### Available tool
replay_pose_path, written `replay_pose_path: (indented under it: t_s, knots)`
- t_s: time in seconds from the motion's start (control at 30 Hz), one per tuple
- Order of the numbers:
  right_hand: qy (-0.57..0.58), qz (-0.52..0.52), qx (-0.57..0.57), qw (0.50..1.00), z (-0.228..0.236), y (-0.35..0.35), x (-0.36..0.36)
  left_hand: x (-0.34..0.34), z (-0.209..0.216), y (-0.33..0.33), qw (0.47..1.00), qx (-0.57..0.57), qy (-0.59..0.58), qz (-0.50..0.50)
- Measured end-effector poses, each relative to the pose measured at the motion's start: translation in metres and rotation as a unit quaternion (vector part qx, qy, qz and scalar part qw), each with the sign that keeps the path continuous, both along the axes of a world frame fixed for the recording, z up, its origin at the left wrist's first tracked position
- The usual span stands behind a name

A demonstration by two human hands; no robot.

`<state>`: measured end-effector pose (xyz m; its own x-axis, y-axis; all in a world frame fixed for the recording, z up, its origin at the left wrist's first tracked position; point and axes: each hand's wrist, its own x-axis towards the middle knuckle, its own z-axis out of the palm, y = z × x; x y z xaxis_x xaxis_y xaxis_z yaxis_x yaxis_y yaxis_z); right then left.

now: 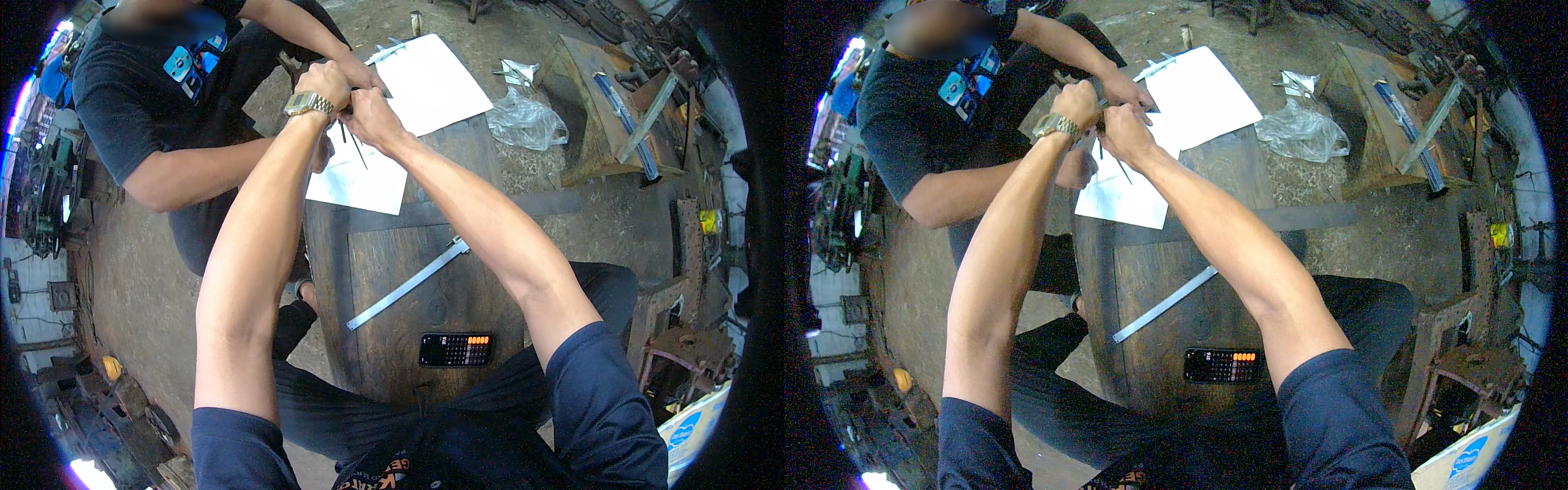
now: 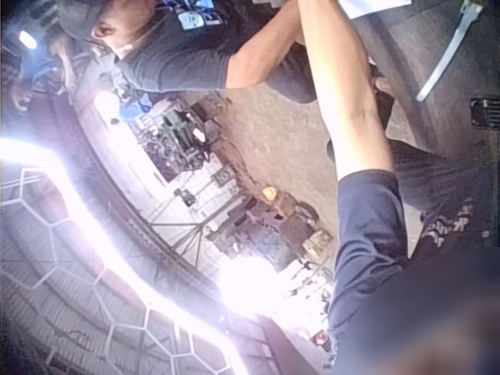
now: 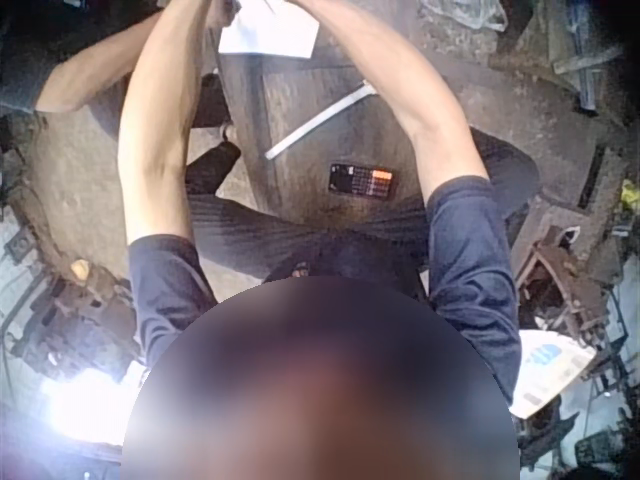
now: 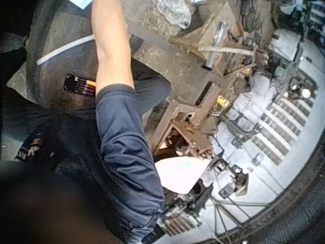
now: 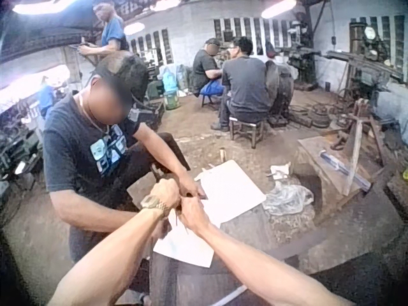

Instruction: The person measures a white sheet metal piece with a vernier caliper and marks it with a pen. They then use a compass to scribe arcs on the sheet and hand it to a coworker, who continues marking the sheet with the compass.

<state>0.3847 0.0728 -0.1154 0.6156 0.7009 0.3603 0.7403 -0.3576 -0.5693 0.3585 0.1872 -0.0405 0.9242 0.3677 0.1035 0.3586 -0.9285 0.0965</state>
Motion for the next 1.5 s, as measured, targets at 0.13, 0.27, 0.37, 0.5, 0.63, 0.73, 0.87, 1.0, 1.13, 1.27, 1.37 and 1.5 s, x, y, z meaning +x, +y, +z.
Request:
replay_pose_path:
  t_s: [0.13,0.27,0.37,0.5,0.63,0.73,0.87,1.0,1.13,1.27,1.37,1.5]
  knots:
    - [0.009,-0.008,0.031,0.999,-0.005,0.003,0.003,0.002,0.005,0.006,0.996,0.010,0.077,-0.048]
    - [0.010,-0.003,0.069,0.998,-0.007,-0.001,0.007,0.011,0.019,0.019,0.947,0.077,0.218,-0.224]
    - [-0.028,0.013,0.052,0.998,-0.005,-0.004,0.010,0.015,0.025,0.031,0.900,0.120,0.275,-0.317]
    - [-0.032,0.011,0.046,0.998,-0.002,-0.004,0.012,0.009,0.009,0.031,0.966,0.090,0.182,-0.160]
    - [0.018,-0.009,0.030,0.999,0.001,-0.007,0.014,0.009,0.001,0.034,0.977,0.094,0.108,-0.157]
    - [0.027,-0.009,0.030,0.999,0.002,-0.009,0.016,0.011,-0.001,0.038,0.972,0.097,0.090,-0.196]
    - [0.008,-0.018,0.015,1.000,0.003,-0.011,0.017,0.010,-0.011,0.041,0.970,0.090,0.052,-0.220]
    - [-0.001,-0.014,0.009,1.000,0.007,-0.014,0.015,0.010,-0.016,0.039,0.968,0.106,0.038,-0.224]
    - [0.037,-0.020,0.037,0.998,0.010,-0.027,0.012,0.011,-0.007,0.029,0.973,0.101,0.087,-0.188]
    - [0.044,-0.044,0.110,0.992,-0.001,-0.067,0.015,0.002,0.003,0.019,0.977,0.071,0.061,-0.190]
    - [0.043,-0.119,0.140,0.982,-0.026,-0.121,0.016,0.005,-0.005,0.026,0.971,0.124,0.115,-0.169]
    - [0.057,-0.212,0.106,0.970,-0.070,-0.197,0.001,0.024,-0.034,0.069,0.964,0.122,0.077,-0.223]
